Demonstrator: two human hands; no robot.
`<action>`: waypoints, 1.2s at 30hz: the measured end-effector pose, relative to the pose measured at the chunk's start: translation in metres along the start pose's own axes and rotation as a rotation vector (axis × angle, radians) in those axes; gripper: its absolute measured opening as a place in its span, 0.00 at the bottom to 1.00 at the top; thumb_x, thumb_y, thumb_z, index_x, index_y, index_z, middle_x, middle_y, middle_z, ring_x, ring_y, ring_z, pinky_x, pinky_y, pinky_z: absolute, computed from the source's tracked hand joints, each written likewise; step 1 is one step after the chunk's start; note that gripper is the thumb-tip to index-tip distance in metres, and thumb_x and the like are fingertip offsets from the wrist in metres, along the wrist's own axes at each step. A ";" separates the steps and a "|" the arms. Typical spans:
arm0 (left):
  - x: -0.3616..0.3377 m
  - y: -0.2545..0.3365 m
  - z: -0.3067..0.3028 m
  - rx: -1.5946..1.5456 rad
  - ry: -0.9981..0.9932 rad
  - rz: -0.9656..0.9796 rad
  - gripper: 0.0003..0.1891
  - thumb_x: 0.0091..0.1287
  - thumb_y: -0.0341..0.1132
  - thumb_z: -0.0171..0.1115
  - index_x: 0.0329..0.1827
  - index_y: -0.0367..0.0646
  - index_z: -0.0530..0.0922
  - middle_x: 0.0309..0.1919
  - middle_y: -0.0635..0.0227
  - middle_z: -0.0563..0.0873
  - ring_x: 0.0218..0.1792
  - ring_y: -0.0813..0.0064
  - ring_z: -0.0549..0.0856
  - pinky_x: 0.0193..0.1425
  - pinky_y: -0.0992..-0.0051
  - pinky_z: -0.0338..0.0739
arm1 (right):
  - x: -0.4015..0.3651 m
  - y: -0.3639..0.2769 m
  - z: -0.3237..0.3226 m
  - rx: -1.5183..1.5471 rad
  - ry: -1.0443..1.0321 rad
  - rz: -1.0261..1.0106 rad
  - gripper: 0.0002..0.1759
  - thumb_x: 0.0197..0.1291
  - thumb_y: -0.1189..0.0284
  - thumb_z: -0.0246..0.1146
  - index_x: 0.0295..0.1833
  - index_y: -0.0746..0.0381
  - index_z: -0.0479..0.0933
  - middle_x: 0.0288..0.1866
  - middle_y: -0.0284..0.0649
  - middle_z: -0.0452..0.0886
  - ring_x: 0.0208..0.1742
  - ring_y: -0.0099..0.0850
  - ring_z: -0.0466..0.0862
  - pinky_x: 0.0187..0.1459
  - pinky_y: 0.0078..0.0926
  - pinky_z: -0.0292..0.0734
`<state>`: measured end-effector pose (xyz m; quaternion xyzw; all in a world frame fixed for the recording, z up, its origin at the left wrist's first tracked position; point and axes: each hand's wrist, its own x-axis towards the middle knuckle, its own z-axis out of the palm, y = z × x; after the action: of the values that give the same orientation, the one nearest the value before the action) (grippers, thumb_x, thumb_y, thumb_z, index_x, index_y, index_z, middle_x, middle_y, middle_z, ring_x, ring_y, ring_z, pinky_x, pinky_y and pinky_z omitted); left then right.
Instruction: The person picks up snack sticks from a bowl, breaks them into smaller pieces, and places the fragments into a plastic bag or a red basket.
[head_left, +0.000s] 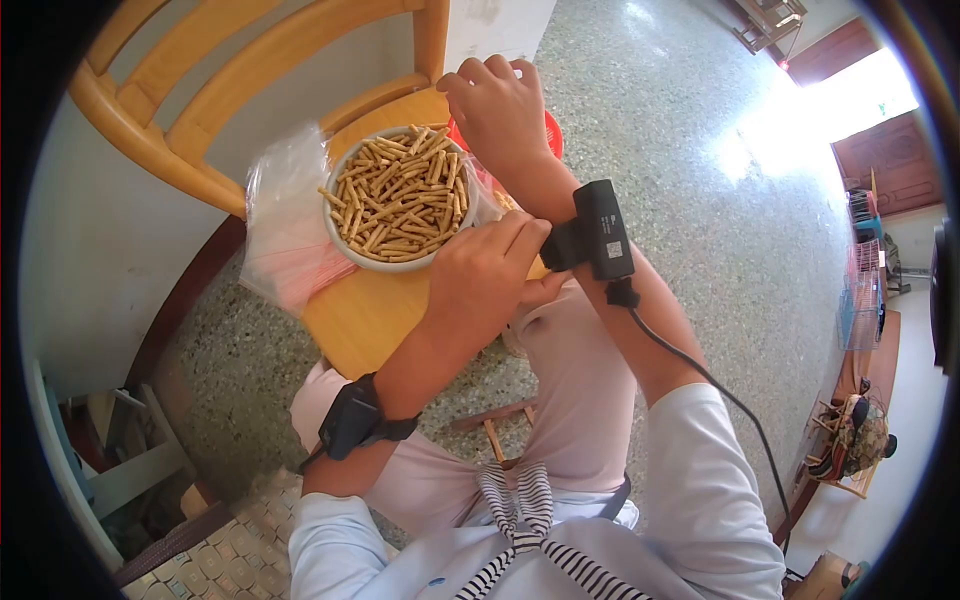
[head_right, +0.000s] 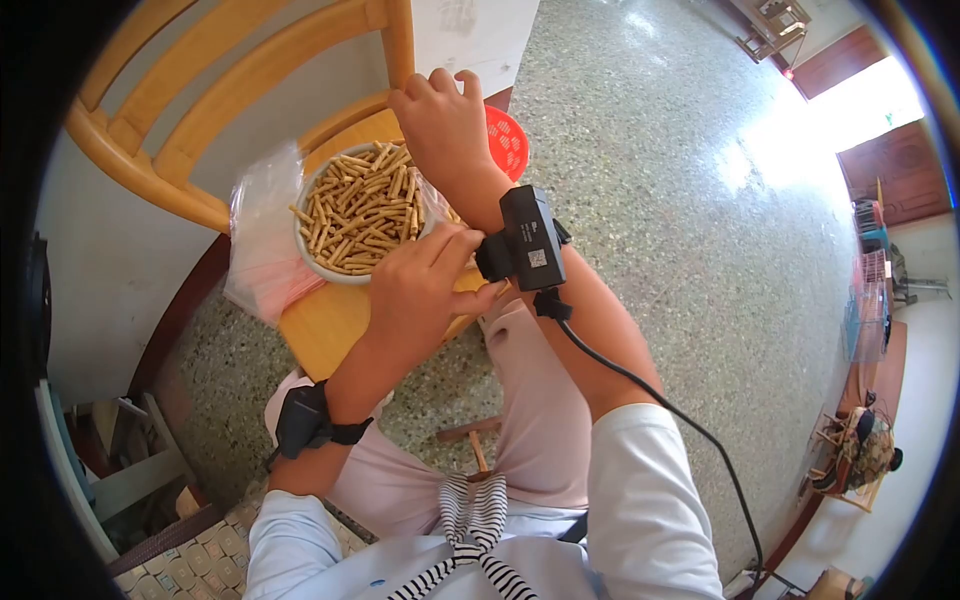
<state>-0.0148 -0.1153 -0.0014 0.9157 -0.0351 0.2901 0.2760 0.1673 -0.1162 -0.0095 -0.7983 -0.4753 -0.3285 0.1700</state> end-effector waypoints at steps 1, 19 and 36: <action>-0.001 -0.002 0.003 0.007 0.026 0.023 0.24 0.49 0.42 0.80 0.47 0.41 0.81 0.41 0.64 0.86 0.36 0.61 0.88 0.39 0.67 0.82 | 0.001 -0.001 -0.001 -0.057 -0.016 -0.060 0.06 0.55 0.74 0.66 0.39 0.53 0.83 0.40 0.30 0.82 0.49 0.33 0.82 0.58 0.46 0.70; 0.002 -0.045 -0.027 -0.105 -0.410 -0.084 0.19 0.60 0.50 0.74 0.33 0.42 0.81 0.25 0.62 0.82 0.26 0.61 0.84 0.32 0.66 0.76 | -0.016 -0.022 0.008 0.185 -0.416 -0.484 0.06 0.60 0.65 0.67 0.41 0.53 0.83 0.44 0.30 0.81 0.53 0.32 0.79 0.60 0.36 0.73; -0.006 -0.119 -0.047 0.414 -0.347 -0.323 0.08 0.58 0.30 0.72 0.41 0.46 0.86 0.39 0.67 0.88 0.47 0.61 0.84 0.53 0.61 0.78 | -0.041 -0.035 -0.008 0.481 -0.647 -0.073 0.11 0.56 0.69 0.72 0.47 0.53 0.86 0.46 0.36 0.83 0.57 0.37 0.81 0.60 0.42 0.72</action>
<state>-0.0172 0.0093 -0.0305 0.9819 0.1242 0.0828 0.1162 0.1206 -0.1303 -0.0336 -0.7806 -0.5955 0.0544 0.1820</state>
